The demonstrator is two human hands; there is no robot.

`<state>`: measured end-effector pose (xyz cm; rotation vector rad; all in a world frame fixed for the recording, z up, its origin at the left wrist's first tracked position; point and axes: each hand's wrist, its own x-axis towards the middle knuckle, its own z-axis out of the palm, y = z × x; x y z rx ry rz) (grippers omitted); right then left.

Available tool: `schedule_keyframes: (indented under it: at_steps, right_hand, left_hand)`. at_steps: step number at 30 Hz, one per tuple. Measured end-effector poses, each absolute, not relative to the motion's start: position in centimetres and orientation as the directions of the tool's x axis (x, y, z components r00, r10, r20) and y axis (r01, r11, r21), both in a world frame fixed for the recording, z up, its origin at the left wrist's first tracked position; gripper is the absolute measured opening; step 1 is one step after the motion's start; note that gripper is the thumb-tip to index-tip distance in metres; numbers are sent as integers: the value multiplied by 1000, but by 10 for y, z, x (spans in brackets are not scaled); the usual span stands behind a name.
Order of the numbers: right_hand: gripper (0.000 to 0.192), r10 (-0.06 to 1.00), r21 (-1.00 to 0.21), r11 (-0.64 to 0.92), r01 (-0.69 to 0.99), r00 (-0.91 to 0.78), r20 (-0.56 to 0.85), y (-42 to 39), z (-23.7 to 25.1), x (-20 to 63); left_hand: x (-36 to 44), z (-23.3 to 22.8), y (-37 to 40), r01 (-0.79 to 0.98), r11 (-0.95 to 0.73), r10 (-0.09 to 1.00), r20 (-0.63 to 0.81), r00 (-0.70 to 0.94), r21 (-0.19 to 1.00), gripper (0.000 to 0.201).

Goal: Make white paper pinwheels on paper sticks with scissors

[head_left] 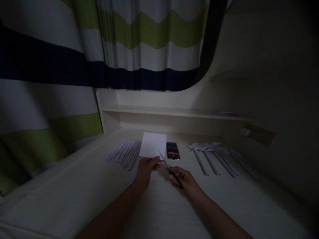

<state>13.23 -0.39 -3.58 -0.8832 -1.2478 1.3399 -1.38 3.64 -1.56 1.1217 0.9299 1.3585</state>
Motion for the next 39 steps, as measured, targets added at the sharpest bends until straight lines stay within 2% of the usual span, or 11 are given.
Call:
schedule_keyframes:
  at_steps: [9, 25, 32, 34, 39]
  right_hand:
    - [33, 979, -979, 105, -176, -157, 133, -7, -32, 133]
    - [32, 978, -968, 116, -222, -146, 151, 0, -42, 134]
    - [32, 979, -967, 118, -226, -136, 152, 1, -43, 136]
    - [32, 979, -965, 122, -231, -134, 156, 0, -42, 136]
    - [32, 981, -970, 97, -221, -143, 131, -1, -42, 135]
  left_hand:
    - [-14, -15, 36, -260, -93, 991, 115, 70, 961, 23]
    - [-13, -13, 31, -219, -74, 985, 106, 136, 973, 23]
    - [-12, -15, 31, -274, -80, 982, 122, 141, 958, 20]
    - [-12, -16, 33, -317, -83, 986, 123, 110, 945, 20]
    - [-17, -14, 37, -390, -150, 988, 126, -88, 909, 25]
